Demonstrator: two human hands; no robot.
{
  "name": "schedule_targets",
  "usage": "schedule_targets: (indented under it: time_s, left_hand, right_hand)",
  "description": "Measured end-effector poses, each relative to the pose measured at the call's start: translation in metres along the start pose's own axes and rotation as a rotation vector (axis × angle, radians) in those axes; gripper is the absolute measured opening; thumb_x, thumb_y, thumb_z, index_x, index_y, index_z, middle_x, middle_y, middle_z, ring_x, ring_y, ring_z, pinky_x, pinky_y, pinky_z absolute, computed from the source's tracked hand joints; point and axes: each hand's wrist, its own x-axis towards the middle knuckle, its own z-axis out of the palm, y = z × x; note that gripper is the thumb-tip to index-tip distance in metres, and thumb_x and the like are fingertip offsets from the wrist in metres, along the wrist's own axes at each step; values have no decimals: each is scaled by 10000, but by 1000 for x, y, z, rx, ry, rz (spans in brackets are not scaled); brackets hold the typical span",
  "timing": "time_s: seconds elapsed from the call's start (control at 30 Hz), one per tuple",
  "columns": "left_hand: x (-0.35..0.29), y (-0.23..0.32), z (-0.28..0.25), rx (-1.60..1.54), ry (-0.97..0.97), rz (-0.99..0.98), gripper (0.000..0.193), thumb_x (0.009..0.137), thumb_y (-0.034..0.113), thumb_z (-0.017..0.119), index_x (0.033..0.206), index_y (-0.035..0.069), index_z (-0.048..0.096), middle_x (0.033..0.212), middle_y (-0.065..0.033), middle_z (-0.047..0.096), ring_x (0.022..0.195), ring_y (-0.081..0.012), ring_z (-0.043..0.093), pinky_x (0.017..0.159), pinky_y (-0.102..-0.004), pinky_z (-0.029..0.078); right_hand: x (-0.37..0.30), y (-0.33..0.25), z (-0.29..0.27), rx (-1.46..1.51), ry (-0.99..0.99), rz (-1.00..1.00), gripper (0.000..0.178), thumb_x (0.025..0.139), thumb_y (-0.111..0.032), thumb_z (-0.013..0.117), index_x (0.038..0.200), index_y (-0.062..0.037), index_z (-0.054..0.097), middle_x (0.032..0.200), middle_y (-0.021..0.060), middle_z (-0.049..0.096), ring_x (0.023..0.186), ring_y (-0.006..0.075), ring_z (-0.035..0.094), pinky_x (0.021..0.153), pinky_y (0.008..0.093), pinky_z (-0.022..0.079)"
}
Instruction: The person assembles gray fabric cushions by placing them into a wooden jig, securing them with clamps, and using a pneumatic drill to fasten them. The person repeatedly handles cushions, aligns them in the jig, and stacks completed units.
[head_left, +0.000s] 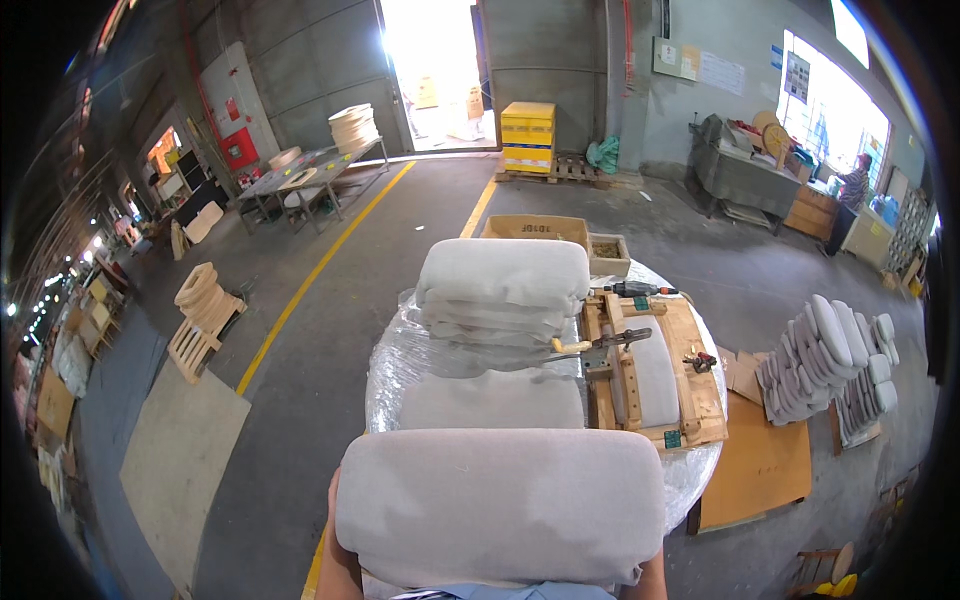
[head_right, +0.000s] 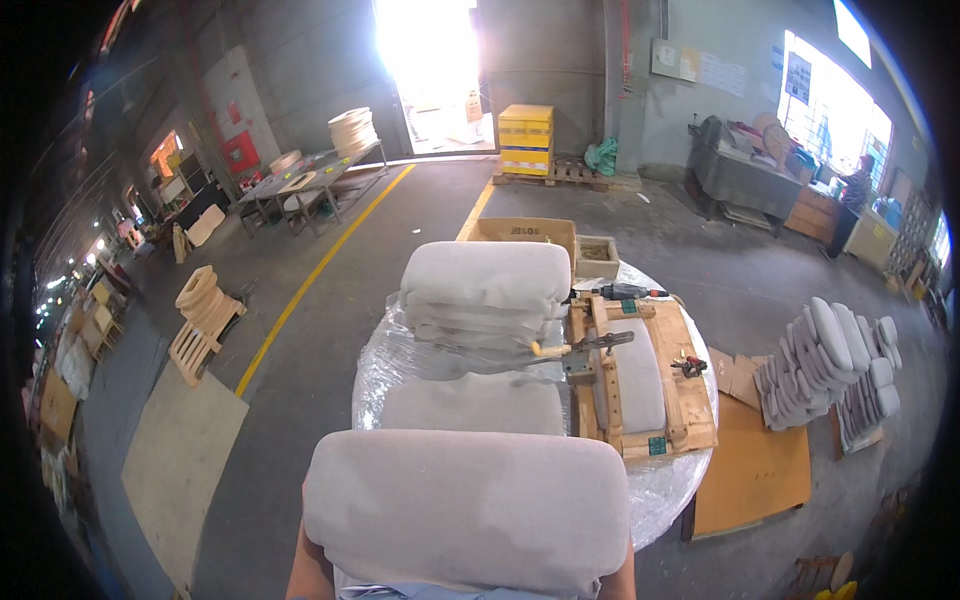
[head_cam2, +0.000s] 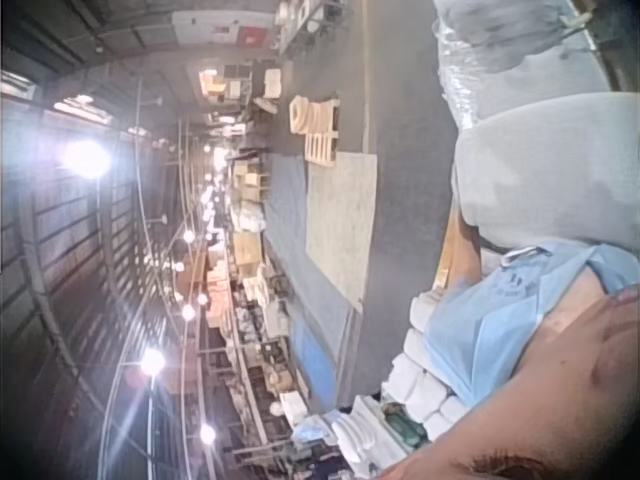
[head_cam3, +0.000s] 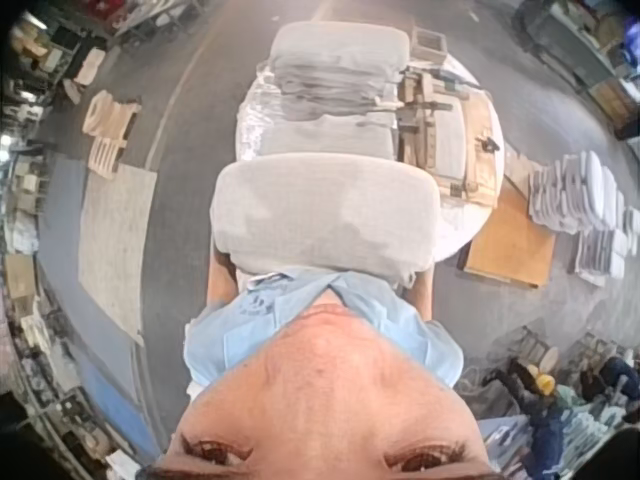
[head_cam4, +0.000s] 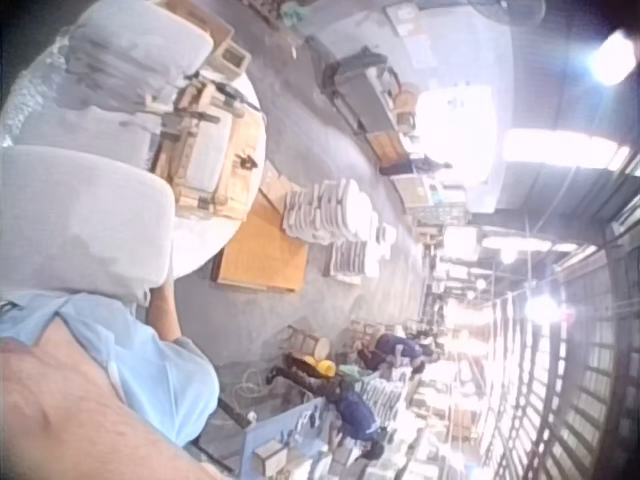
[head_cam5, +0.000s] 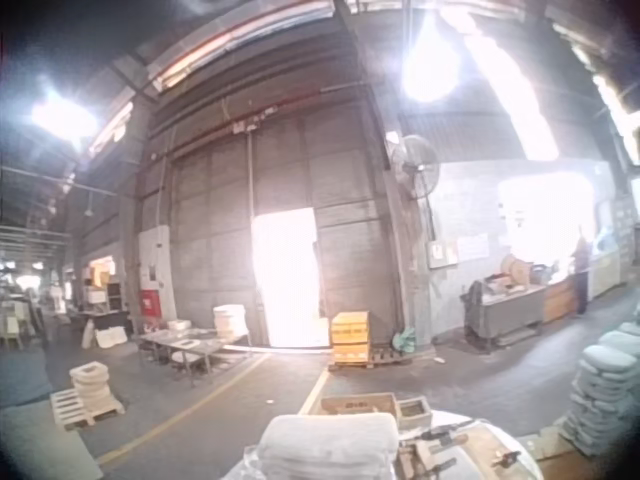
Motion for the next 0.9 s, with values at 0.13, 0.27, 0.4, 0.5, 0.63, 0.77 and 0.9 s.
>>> schedule_targets:
  time_s: [0.13, 0.27, 0.4, 0.5, 0.63, 0.77, 0.9]
  left_hand:
    - [-11, 7, -16, 33, 28, 63, 664, 1148, 533, 391, 1506, 8, 581, 1414, -148, 685, 1263, -273, 671, 1097, -432, 538]
    - [-25, 12, -20, 45, -43, 103, 738, 1124, 598, 396, 1522, -2, 556, 1422, -152, 678, 1302, -273, 652, 1120, -434, 517]
    - [-24, 16, -1, 112, -127, 104, 635, 1112, 575, 437, 1460, 68, 597, 1389, -96, 687, 1237, -254, 673, 1043, -437, 538]
    - [-11, 15, 14, 155, -67, 73, 619, 1109, 572, 440, 1442, 76, 602, 1373, -88, 689, 1215, -253, 677, 1014, -439, 534]
    - [25, 7, 41, 243, -121, 4, 598, 1105, 569, 445, 1418, 86, 609, 1352, -78, 692, 1184, -251, 682, 976, -442, 528]
    - [65, -7, 63, 307, -287, -86, 577, 1101, 566, 450, 1393, 96, 616, 1330, -68, 696, 1154, -250, 686, 938, -445, 523]
    - [99, -30, 58, 346, -409, -182, 557, 1097, 562, 455, 1369, 107, 622, 1309, -58, 699, 1123, -248, 691, 899, -447, 517]
  right_hand:
    - [-7, -1, 4, 102, -45, -77, 602, 1092, -464, 547, 1489, -11, 565, 1414, 127, 644, 1340, 236, 595, 1168, 393, 457]
    - [-51, -78, 57, 309, -143, -217, 626, 1042, -389, 641, 1531, -12, 539, 1507, 130, 593, 1392, 243, 552, 1186, 374, 419]
    - [-49, -87, 37, 32, -286, -182, 733, 985, -315, 716, 1611, -23, 471, 1560, 121, 547, 1457, 245, 493, 1223, 363, 363]
    - [-34, -90, 30, -114, -359, -184, 719, 966, -184, 730, 1620, -32, 474, 1576, 110, 537, 1480, 232, 472, 1242, 361, 340]
    - [-30, -85, 31, -77, -245, -144, 634, 1023, -197, 697, 1606, -46, 497, 1544, 102, 587, 1440, 201, 513, 1222, 362, 375]
    - [-30, -26, -2, -81, 184, -275, 462, 1092, -288, 643, 1487, -53, 595, 1392, 85, 699, 1252, 193, 652, 1100, 365, 491]
    - [-69, 84, -67, -533, 690, -128, 379, 1084, -363, 626, 1282, -54, 724, 1158, 139, 785, 1078, 265, 739, 960, 415, 565]
